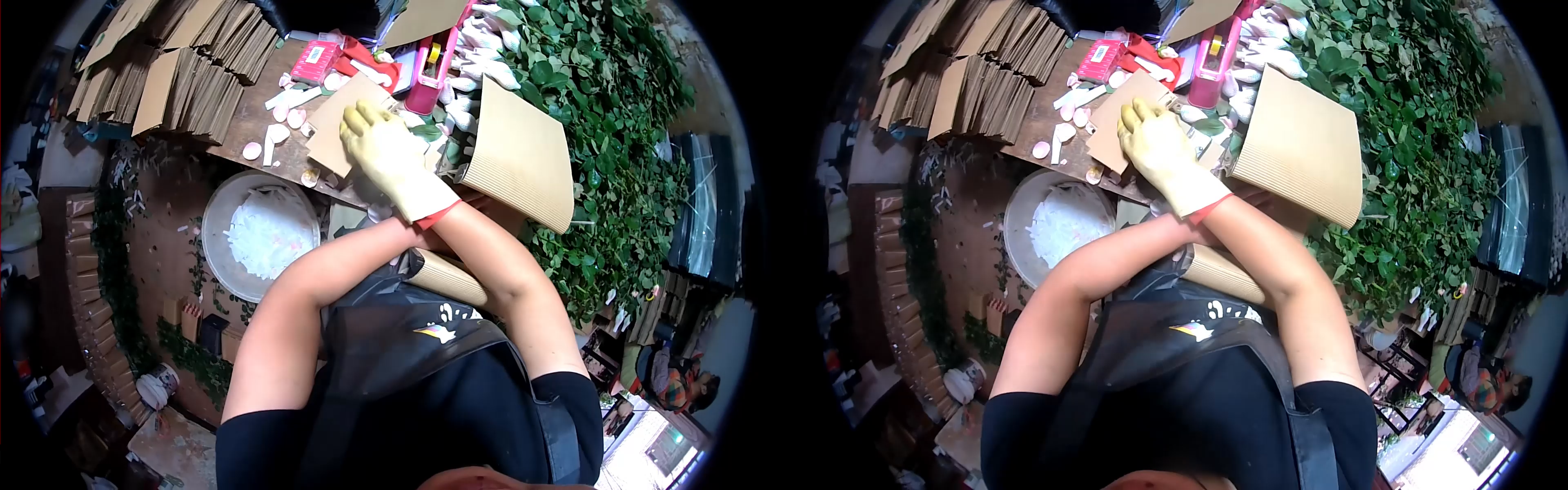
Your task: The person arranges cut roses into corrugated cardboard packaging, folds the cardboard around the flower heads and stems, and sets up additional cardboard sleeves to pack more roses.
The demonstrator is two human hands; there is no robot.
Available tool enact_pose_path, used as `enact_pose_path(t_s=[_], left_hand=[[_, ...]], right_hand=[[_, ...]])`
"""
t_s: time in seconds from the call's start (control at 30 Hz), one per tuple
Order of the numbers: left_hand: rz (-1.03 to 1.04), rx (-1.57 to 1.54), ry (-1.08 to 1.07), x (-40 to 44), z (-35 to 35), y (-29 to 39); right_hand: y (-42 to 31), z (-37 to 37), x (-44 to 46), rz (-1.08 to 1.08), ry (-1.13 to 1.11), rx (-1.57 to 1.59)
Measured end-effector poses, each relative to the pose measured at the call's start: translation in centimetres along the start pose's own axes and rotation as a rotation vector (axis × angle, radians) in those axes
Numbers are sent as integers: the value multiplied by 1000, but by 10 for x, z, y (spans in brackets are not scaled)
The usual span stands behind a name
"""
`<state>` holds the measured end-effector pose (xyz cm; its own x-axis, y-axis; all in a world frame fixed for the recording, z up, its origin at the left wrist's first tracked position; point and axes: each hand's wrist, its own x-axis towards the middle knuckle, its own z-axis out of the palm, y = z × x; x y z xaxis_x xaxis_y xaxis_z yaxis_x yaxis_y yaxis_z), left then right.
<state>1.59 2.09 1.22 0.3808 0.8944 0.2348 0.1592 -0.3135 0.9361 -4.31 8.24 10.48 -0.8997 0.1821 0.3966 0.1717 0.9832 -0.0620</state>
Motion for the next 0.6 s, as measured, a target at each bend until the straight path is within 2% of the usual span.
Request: enact_pose_path(t_s=[0.1,0.13,0.23,0.3,0.37,0.43,0.47,0.5,0.53,0.6], left_hand=[[7,-16,7,2,4,-4],[7,-20,9,2,3,-2],[5,-22,9,-4,0,0],[-1,-23,7,-9,-1,2],[3,-31,6,-8,-3,5],[1,-27,22,-3,-8,11],[-11,47,25,-1,-10,15],[102,686,85,-2,-16,27],[-173,573,-116,-3,-10,12],[-36,724,-125,-7,-8,-1]], right_hand=[[8,-21,-9,-32,-47,37],[10,-39,-10,-104,16,2],[0,-136,-30,-196,112,185],[-2,-176,-67,-26,-157,431],[3,-190,-107,237,-254,568],[16,-189,-147,1075,-516,911],[23,-191,-155,1255,-479,1026],[34,-177,-179,1300,-415,1202],[45,-162,-197,1290,-451,1192],[55,-157,-199,1292,-574,1232]])
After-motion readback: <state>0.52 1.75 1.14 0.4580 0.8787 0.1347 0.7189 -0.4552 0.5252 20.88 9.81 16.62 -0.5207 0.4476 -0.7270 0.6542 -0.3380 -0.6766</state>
